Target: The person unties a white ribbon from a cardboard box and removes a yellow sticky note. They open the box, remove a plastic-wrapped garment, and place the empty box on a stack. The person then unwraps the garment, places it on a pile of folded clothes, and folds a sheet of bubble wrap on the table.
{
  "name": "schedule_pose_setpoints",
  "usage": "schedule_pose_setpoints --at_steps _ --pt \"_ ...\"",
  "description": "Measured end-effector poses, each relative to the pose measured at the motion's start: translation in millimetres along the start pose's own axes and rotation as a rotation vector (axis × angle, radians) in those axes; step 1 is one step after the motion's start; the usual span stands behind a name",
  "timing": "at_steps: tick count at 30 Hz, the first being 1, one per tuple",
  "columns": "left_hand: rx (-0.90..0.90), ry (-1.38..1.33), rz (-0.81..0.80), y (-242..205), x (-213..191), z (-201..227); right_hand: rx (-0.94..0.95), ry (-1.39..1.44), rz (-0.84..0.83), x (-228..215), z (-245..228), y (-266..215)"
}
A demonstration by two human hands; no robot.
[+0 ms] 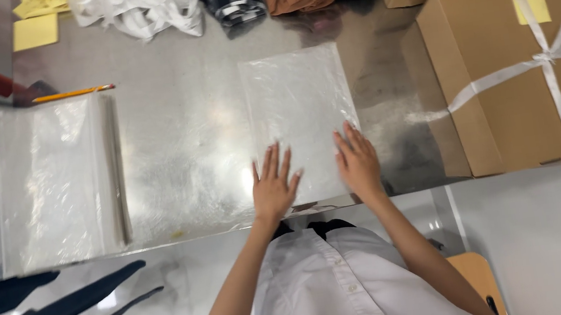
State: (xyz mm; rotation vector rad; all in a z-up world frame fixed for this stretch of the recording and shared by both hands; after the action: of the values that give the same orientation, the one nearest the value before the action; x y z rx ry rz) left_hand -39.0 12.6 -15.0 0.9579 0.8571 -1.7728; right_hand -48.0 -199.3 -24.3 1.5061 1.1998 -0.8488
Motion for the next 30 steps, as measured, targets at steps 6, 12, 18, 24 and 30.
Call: schedule_pose_setpoints --at_steps 6,12,18,24,30 --pt "-0.265 -0.631 0.483 19 -16 -35 0.359 0.405 0.152 20 69 46" --pt "-0.597 -0.861 0.317 99 35 -99 0.576 0.353 -0.294 76 122 105" --pt "-0.437 -0.865 0.346 93 -21 -116 0.566 0.779 -0.267 37 30 96" --pt "-0.226 -1.026 0.480 22 -148 -198 0.407 1.020 -0.249 65 -106 119" --pt "-0.308 -1.004 0.638 -71 -270 -355 0.257 1.094 -0.313 100 -314 144"
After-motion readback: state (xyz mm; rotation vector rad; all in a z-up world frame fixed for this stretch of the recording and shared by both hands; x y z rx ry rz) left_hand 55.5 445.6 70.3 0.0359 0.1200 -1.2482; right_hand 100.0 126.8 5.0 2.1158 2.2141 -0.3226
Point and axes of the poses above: each hand's wrist, its own y-axis towards the middle knuckle, its own x-axis out of the palm, z = x × y, the point moved 3 cm from there along y, towards the middle knuckle, and after that the axes turned 8 degrees about -y, right-handed, at the moved point
